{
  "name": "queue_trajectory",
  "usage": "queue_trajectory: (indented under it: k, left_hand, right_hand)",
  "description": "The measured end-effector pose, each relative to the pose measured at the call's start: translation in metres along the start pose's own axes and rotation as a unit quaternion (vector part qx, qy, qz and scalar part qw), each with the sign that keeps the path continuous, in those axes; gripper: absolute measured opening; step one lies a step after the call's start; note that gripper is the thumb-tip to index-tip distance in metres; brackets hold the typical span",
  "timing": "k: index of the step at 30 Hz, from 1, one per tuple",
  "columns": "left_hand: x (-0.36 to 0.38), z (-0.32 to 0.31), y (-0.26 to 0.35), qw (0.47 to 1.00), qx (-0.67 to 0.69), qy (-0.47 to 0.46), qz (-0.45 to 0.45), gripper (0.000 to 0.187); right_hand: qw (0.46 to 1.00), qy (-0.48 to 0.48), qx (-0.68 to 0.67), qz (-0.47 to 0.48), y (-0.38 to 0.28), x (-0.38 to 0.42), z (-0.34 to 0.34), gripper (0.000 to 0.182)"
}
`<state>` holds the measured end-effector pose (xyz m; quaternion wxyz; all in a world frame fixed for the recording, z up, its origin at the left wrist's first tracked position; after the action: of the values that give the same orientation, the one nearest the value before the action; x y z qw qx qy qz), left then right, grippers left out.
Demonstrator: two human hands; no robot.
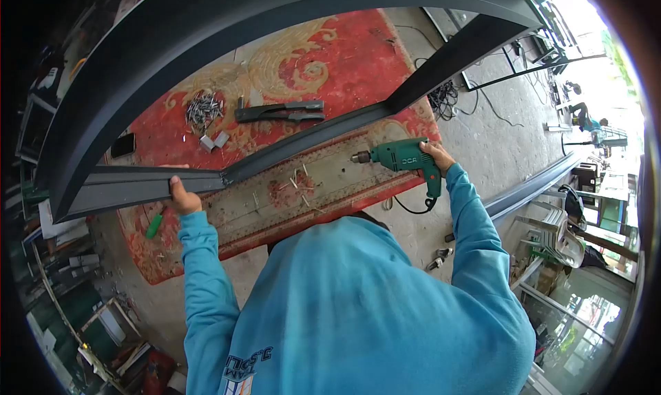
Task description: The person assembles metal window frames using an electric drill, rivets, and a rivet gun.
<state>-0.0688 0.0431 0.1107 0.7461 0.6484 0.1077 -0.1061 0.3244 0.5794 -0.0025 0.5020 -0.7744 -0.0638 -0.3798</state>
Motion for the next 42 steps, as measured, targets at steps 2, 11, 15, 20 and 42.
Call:
queue_trajectory:
  k: [2,11,15,20,42]
  left_hand:
    - [0.001,-0.004,0.01,1.0,0.003,-0.005,-0.018,0.039]
    - [0.005,-0.008,0.034,0.994,-0.04,-0.041,-0.089,0.039]
    - [0.01,-0.006,0.029,0.998,-0.006,-0.009,-0.062,0.037]
    - [0.008,-0.008,0.026,0.996,0.021,-0.03,-0.078,0.035]
    - [0.01,-0.011,0.04,0.93,-0.118,-0.343,-0.055,0.057]
  right_hand:
    - [0.999,0.036,-0.03,0.0,0.018,-0.01,0.033,0.065]
    - [0.966,0.072,0.246,0.038,-0.038,-0.003,0.022,0.058]
    - [0.942,0.04,0.318,0.095,-0.041,-0.013,0.014,0.057]
    - [0.873,0.16,0.443,0.126,-0.051,-0.006,0.005,0.058]
    - [0.674,0.049,0.706,0.213,-0.109,-0.149,-0.365,0.055]
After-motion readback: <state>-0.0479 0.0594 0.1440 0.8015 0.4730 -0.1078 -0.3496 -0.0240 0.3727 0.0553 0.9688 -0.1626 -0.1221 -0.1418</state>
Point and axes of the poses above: each hand's wrist, its own x-axis away from the middle knuckle, its own z-axis out of the back of the hand, y = z × x, the point moved 7 cm from there along -x, towards the middle knuckle, and after that the axes turned 12 degrees about -x, right-handed, at the moved point
